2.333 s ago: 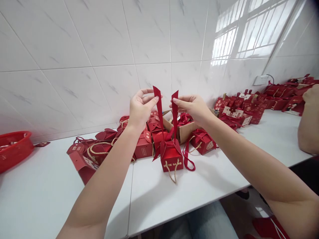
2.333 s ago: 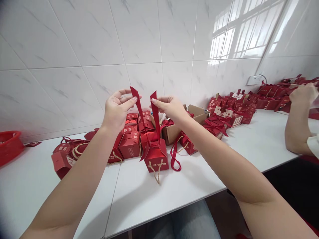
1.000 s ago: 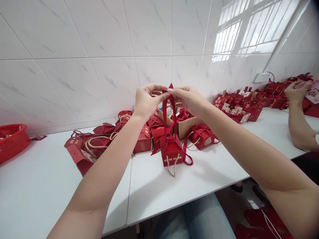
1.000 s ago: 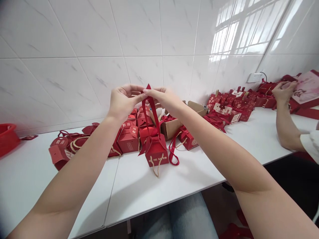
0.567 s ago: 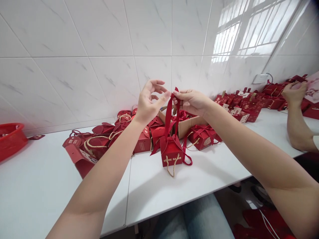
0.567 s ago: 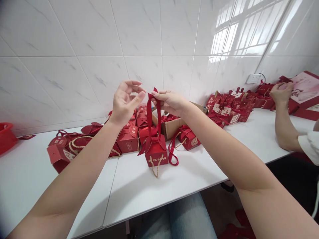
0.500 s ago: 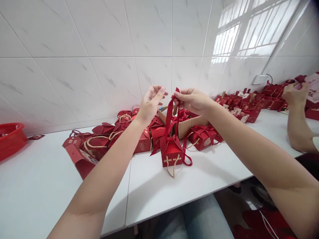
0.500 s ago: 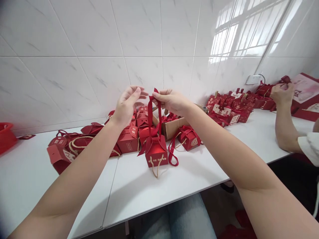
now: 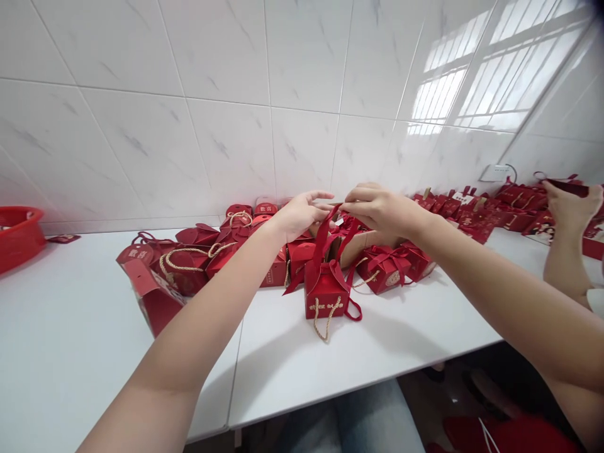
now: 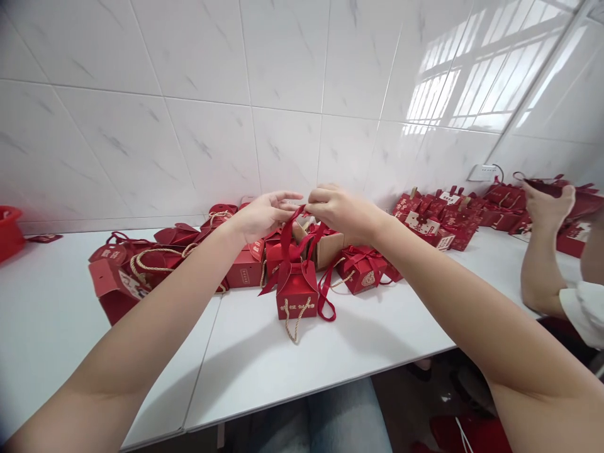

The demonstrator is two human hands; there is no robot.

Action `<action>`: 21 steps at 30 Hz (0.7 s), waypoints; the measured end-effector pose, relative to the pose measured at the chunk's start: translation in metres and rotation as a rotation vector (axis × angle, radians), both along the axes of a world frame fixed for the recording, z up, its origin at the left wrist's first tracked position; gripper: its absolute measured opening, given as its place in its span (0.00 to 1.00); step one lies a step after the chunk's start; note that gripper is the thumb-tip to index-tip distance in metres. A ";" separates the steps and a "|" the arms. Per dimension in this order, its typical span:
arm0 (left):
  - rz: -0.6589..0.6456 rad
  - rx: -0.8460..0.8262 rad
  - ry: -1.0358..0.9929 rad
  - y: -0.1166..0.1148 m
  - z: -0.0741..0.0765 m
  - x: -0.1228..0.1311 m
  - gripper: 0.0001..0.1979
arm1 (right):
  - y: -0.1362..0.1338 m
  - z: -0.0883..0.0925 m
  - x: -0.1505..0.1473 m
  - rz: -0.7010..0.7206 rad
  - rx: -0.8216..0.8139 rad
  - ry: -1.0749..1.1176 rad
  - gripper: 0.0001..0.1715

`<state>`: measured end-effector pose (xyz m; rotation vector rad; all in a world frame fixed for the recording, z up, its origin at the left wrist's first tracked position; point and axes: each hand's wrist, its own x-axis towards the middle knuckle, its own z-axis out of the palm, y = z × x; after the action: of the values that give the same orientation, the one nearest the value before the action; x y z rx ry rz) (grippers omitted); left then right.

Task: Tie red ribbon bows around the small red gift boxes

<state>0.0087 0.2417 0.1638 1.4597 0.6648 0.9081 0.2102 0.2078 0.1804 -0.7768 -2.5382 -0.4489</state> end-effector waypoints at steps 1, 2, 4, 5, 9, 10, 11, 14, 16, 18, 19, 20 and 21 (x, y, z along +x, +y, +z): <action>-0.028 -0.005 0.001 0.000 -0.001 0.000 0.17 | 0.003 -0.003 0.002 0.007 0.038 -0.025 0.13; -0.043 0.001 0.003 0.001 -0.002 0.001 0.17 | 0.006 -0.006 0.003 0.014 0.064 -0.034 0.14; -0.026 0.044 0.002 0.002 -0.004 0.003 0.16 | 0.011 -0.012 0.005 0.020 0.077 0.005 0.16; -0.004 0.073 0.002 0.003 -0.005 0.004 0.15 | 0.013 -0.015 0.005 0.017 0.066 0.053 0.16; 0.107 0.272 0.049 0.004 -0.006 0.006 0.12 | 0.011 -0.024 -0.002 0.022 -0.056 0.363 0.15; 0.164 0.382 0.082 0.003 -0.006 0.006 0.12 | 0.009 -0.026 -0.005 0.026 -0.103 0.462 0.14; 0.236 0.520 0.127 0.003 -0.005 0.006 0.11 | 0.008 -0.028 -0.008 0.033 -0.153 0.572 0.13; 0.443 0.933 0.296 -0.001 -0.003 0.002 0.13 | 0.004 -0.038 -0.015 0.035 -0.320 0.936 0.14; 0.518 1.079 0.408 -0.004 -0.002 -0.004 0.15 | 0.001 -0.049 -0.015 -0.004 -0.419 1.148 0.17; 0.577 1.137 0.500 -0.008 -0.002 -0.014 0.16 | -0.003 -0.062 -0.011 -0.066 -0.496 1.288 0.19; 0.601 1.149 0.540 -0.009 -0.004 -0.021 0.16 | -0.005 -0.070 -0.007 -0.093 -0.522 1.333 0.19; 0.624 1.155 0.575 -0.009 -0.006 -0.030 0.16 | -0.008 -0.077 -0.003 -0.121 -0.541 1.365 0.19; 0.639 1.149 0.612 -0.010 -0.009 -0.039 0.15 | -0.011 -0.085 0.002 -0.155 -0.552 1.382 0.18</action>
<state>-0.0305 0.2321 0.1546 2.6910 1.1950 1.4681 0.2126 0.1966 0.0953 -0.9715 -1.2556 0.6173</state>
